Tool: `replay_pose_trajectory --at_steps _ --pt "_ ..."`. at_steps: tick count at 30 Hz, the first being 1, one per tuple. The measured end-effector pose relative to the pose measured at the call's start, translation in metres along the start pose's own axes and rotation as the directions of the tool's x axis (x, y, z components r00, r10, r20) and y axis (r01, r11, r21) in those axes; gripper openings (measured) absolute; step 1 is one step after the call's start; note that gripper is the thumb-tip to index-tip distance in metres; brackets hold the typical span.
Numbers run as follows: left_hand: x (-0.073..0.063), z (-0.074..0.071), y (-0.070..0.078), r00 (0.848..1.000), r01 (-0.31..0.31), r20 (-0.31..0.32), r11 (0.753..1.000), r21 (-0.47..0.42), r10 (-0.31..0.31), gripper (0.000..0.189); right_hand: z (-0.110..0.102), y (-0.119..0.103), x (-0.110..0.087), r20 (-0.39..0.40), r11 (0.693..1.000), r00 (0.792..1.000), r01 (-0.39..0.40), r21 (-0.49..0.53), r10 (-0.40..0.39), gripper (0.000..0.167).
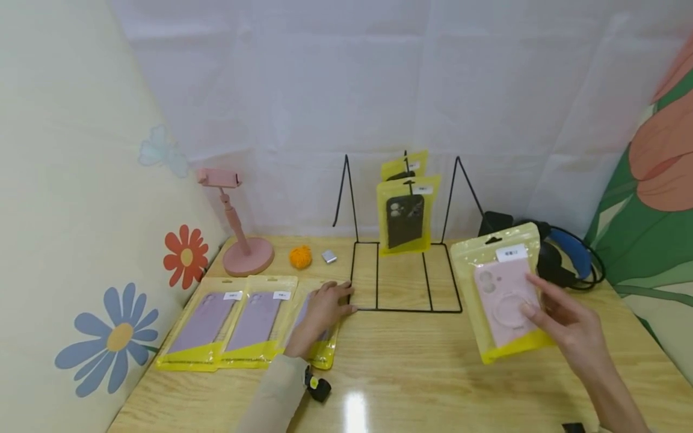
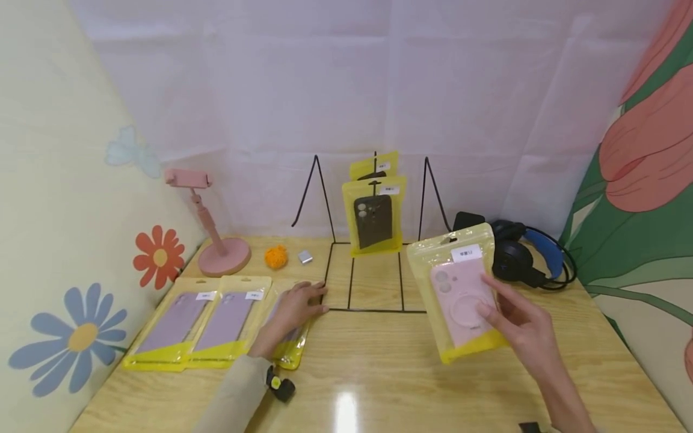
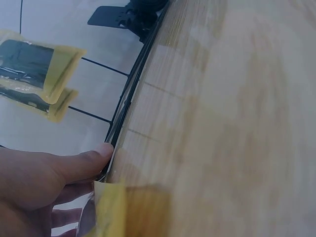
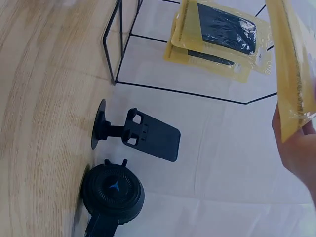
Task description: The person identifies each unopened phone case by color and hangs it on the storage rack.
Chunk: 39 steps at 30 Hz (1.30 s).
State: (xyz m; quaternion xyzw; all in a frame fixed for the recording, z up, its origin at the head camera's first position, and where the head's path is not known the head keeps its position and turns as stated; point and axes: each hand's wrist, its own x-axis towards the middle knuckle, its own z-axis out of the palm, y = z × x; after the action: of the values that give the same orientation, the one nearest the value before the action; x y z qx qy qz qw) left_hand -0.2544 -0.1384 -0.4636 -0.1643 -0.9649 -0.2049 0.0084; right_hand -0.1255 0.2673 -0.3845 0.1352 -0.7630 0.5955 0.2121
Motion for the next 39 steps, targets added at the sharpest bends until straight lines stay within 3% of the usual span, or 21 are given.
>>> replay_pose_trajectory --at_steps 13,22,26,32,39 --pt "0.0 0.0 0.0 1.0 0.009 0.009 1.0 -0.007 -0.008 0.048 0.008 0.004 0.007 -0.046 0.998 0.998 -0.033 0.059 0.036 0.05" --pt "0.001 0.0 0.001 1.0 -0.001 0.006 1.0 0.017 0.001 0.047 0.007 0.016 0.013 -0.045 0.989 0.994 -0.103 -0.108 0.098 0.052" --pt "0.002 -0.001 0.0 1.0 -0.003 0.003 1.0 0.018 0.003 0.047 0.008 0.022 0.022 -0.015 0.983 0.995 -0.099 -0.156 0.098 0.052" --pt "0.001 -0.001 0.0 1.0 0.007 0.013 1.0 0.005 -0.007 0.047 0.012 0.031 0.041 -0.02 0.986 0.998 -0.062 -0.157 0.06 0.049" --pt "0.0 -0.001 0.001 1.0 0.012 0.009 1.0 -0.001 -0.012 0.047 0.019 0.04 0.068 -0.02 0.989 0.997 -0.076 -0.126 0.074 0.049"
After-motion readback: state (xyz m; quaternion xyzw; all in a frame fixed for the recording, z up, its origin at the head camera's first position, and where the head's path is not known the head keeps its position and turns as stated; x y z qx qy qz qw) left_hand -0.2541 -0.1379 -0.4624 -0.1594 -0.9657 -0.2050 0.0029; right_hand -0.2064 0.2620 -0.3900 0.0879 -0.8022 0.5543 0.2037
